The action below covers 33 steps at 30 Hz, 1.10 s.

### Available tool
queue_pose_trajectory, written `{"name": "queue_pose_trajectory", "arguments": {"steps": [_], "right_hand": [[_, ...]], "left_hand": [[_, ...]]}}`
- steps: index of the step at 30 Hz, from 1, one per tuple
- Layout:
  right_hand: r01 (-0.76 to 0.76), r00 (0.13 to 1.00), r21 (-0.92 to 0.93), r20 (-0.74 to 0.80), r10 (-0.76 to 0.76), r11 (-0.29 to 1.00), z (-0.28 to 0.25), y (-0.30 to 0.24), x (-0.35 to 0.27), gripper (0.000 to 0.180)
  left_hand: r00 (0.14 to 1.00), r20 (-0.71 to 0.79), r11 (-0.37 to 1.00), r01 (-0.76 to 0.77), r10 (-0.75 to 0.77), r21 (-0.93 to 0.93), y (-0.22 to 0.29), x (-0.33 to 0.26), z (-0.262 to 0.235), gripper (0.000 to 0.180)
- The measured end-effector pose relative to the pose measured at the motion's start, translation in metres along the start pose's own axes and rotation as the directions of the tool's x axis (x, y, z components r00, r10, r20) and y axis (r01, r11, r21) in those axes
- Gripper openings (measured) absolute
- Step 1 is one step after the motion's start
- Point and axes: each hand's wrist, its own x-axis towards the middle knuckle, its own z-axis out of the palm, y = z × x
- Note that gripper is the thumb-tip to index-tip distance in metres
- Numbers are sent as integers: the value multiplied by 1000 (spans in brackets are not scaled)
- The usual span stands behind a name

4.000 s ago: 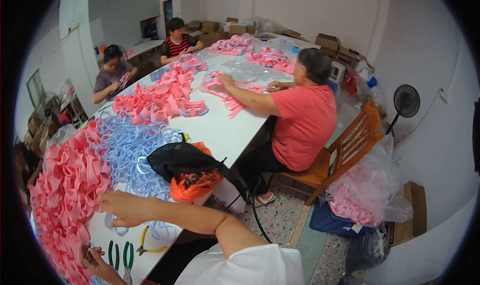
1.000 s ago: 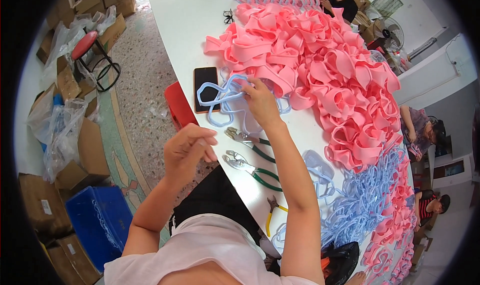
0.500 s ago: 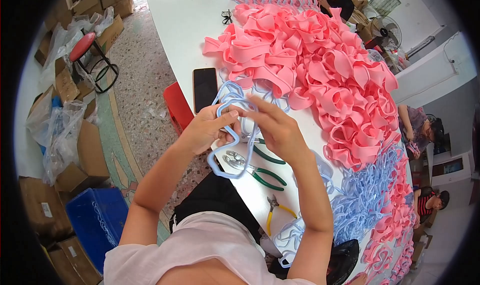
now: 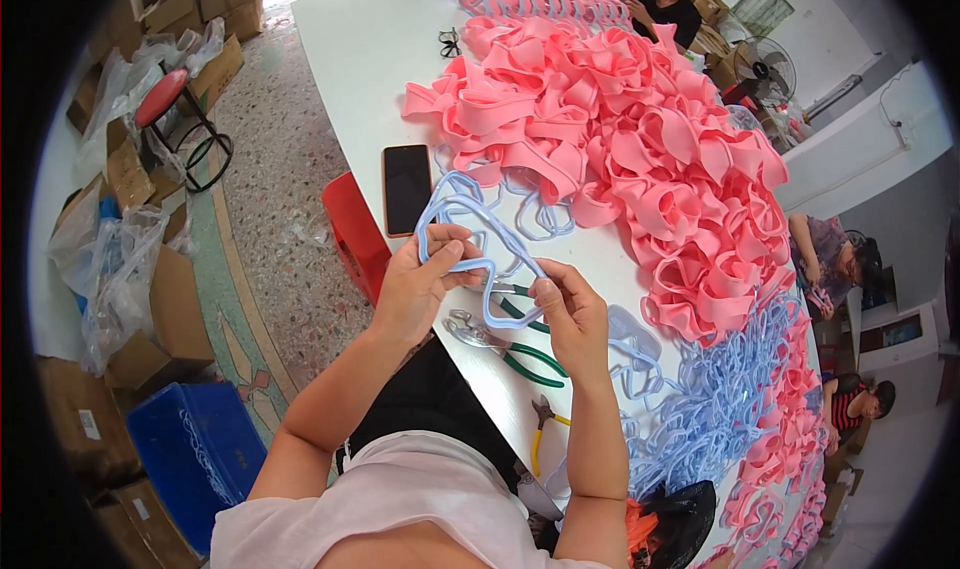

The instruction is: Attaching straps to swim goggles and preparing them for packaging.

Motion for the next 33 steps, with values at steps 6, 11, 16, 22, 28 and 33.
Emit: {"name": "queue_pose_trajectory", "arguments": {"steps": [6,11,16,22,28,33], "right_hand": [[75,993,-132,-85,-86,988,-14,2,-8,21],[-52,988,-101,-148,37,993,-2,7,-23,13],[202,909,-405,-261,-325,892,-7,34,-29,20],[-139,940,149,-291,178,979,4,32,-38,24],[71,968,-131,-231,-100,989,-17,45,39,25],[212,894,-628,-186,-408,749,-39,87,138,35]], "left_hand": [[985,170,929,-84,23,360,3,2,-19,35],[957,276,934,-18,-87,358,-7,-11,-24,31],[938,346,991,-75,33,110,-33,-28,-17,30],[952,303,999,-49,47,-1,-48,-45,-21,32],[998,-51,997,42,-45,-64,-39,-44,-33,36],[998,-42,991,42,-48,-127,-29,-54,-26,36]]}}
